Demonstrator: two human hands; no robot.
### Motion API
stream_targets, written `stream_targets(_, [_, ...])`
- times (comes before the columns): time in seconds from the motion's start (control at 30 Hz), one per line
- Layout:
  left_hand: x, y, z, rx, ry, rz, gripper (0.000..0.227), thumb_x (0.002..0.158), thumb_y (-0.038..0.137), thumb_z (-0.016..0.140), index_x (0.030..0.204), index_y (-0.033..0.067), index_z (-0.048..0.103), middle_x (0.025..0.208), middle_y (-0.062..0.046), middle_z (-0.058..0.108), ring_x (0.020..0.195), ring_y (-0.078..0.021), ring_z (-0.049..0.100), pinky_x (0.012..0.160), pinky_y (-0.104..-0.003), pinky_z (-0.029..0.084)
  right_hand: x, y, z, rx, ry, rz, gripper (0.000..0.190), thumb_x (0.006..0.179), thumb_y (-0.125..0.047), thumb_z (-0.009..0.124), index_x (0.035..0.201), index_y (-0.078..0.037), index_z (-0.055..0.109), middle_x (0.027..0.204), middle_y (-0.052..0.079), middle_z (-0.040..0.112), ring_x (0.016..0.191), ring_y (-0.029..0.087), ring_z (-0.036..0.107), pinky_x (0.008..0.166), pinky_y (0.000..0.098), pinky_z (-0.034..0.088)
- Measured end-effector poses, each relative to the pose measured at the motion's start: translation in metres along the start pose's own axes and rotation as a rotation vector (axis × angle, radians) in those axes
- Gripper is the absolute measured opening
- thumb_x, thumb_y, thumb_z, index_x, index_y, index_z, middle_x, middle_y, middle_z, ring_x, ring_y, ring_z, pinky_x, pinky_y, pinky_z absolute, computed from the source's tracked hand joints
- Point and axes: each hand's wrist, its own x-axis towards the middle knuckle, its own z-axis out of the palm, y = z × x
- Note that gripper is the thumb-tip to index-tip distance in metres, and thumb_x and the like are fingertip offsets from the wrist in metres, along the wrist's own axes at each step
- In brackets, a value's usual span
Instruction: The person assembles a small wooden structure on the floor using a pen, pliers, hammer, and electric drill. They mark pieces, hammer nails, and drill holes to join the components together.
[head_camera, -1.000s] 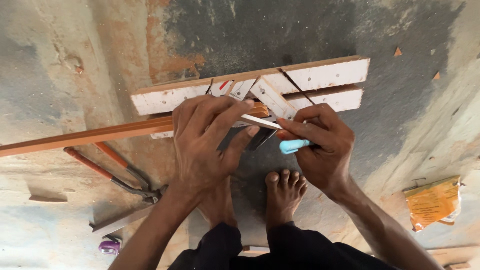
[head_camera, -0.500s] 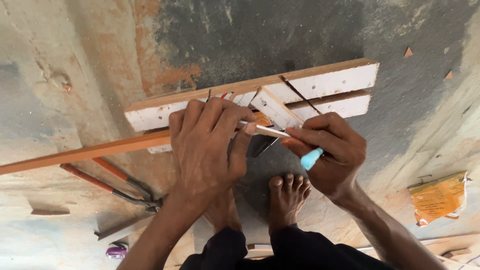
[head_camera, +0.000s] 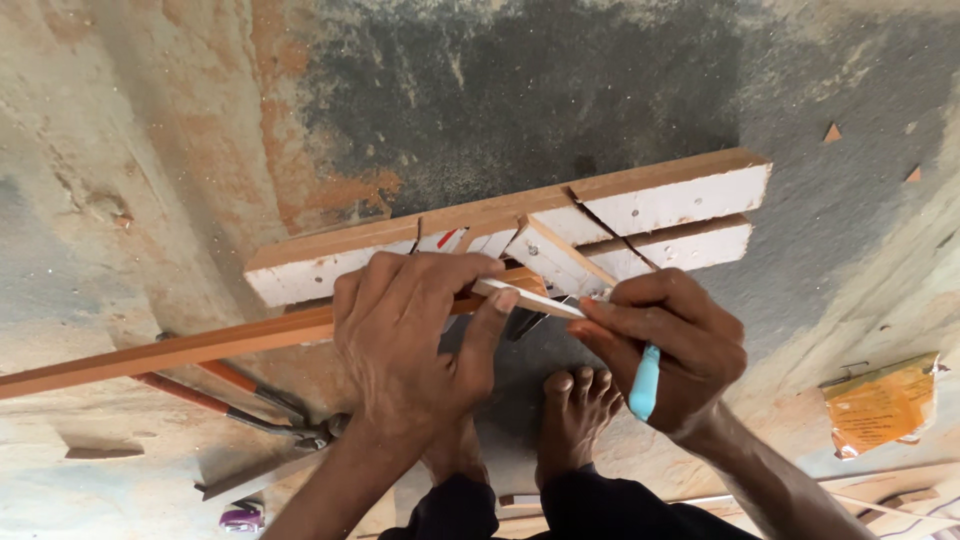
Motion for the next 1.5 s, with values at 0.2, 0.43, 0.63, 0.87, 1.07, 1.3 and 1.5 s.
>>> stream_targets(0.2, [0.002, -0.002, 0.000, -0.027, -0.004, -0.019, 0.019, 0.092, 0.032, 0.078, 0.100, 0.0150, 0.074, 0.088, 0.004, 0.073, 0.081, -0.0151, 0.060, 0.075, -0.034, 0.039, 0.000, -0.004, 0.001, -0.016, 0.000, 0.034, 0.028, 0.079, -0.012, 0.089, 0.101, -0.001, 0.075, 0.088, 0.010, 0.068, 0.066, 0.009, 0.060, 0.051, 0.0234, 0.040])
stream_targets(0.43, [-0.001, -0.005, 0.006, -0.013, 0.045, 0.003, 0.023, 0.095, 0.037, 0.076, 0.102, 0.0153, 0.074, 0.090, 0.004, 0.074, 0.081, -0.0134, 0.062, 0.073, -0.032, 0.039, 0.002, -0.002, 0.002, 0.003, -0.003, 0.047, 0.028, 0.076, -0.012, 0.089, 0.099, -0.001, 0.075, 0.087, 0.010, 0.068, 0.065, 0.009, 0.061, 0.049, 0.0229, 0.041])
stream_targets(0.63, [-0.001, -0.008, 0.011, -0.025, 0.113, 0.036, 0.031, 0.096, 0.039, 0.076, 0.108, 0.0110, 0.072, 0.089, 0.002, 0.075, 0.077, -0.0127, 0.062, 0.071, -0.031, 0.038, 0.002, -0.002, 0.003, 0.034, -0.010, 0.055, 0.027, 0.077, -0.012, 0.089, 0.097, 0.000, 0.075, 0.086, 0.009, 0.068, 0.067, 0.010, 0.063, 0.051, 0.0231, 0.043])
stream_targets(0.87, [-0.003, -0.008, 0.015, 0.028, 0.119, 0.041, 0.031, 0.092, 0.037, 0.076, 0.107, 0.0096, 0.075, 0.085, 0.002, 0.076, 0.074, -0.0116, 0.060, 0.070, -0.032, 0.035, 0.002, 0.000, 0.002, 0.029, -0.033, 0.061, 0.028, 0.074, -0.013, 0.090, 0.096, -0.001, 0.076, 0.084, 0.009, 0.069, 0.066, 0.010, 0.064, 0.049, 0.0227, 0.043])
stream_targets(1.07, [-0.006, -0.010, 0.016, -0.055, 0.172, 0.101, 0.009, 0.094, 0.025, 0.079, 0.094, 0.0199, 0.073, 0.094, 0.002, 0.078, 0.084, -0.0112, 0.066, 0.076, -0.029, 0.040, 0.005, -0.001, 0.000, 0.051, -0.078, 0.089, 0.027, 0.074, -0.010, 0.089, 0.095, 0.000, 0.076, 0.084, 0.010, 0.071, 0.067, 0.010, 0.068, 0.049, 0.0216, 0.047])
stream_targets(1.3, [-0.013, -0.021, 0.023, 0.030, 0.201, 0.252, 0.035, 0.080, 0.047, 0.088, 0.094, 0.0176, 0.074, 0.100, 0.000, 0.076, 0.085, -0.0143, 0.063, 0.077, -0.030, 0.043, 0.008, 0.000, -0.002, 0.079, -0.081, 0.079, 0.026, 0.075, -0.010, 0.089, 0.095, 0.000, 0.075, 0.085, 0.011, 0.071, 0.068, 0.010, 0.068, 0.050, 0.0215, 0.048])
stream_targets(1.5, [-0.023, -0.028, 0.027, 0.077, 0.183, 0.269, 0.044, 0.083, 0.052, 0.091, 0.107, 0.0213, 0.072, 0.114, 0.000, 0.074, 0.094, -0.0124, 0.063, 0.083, -0.029, 0.045, 0.004, 0.006, 0.000, 0.097, -0.073, 0.065, 0.024, 0.076, -0.010, 0.088, 0.094, -0.001, 0.075, 0.084, 0.010, 0.071, 0.068, 0.010, 0.068, 0.050, 0.0207, 0.049])
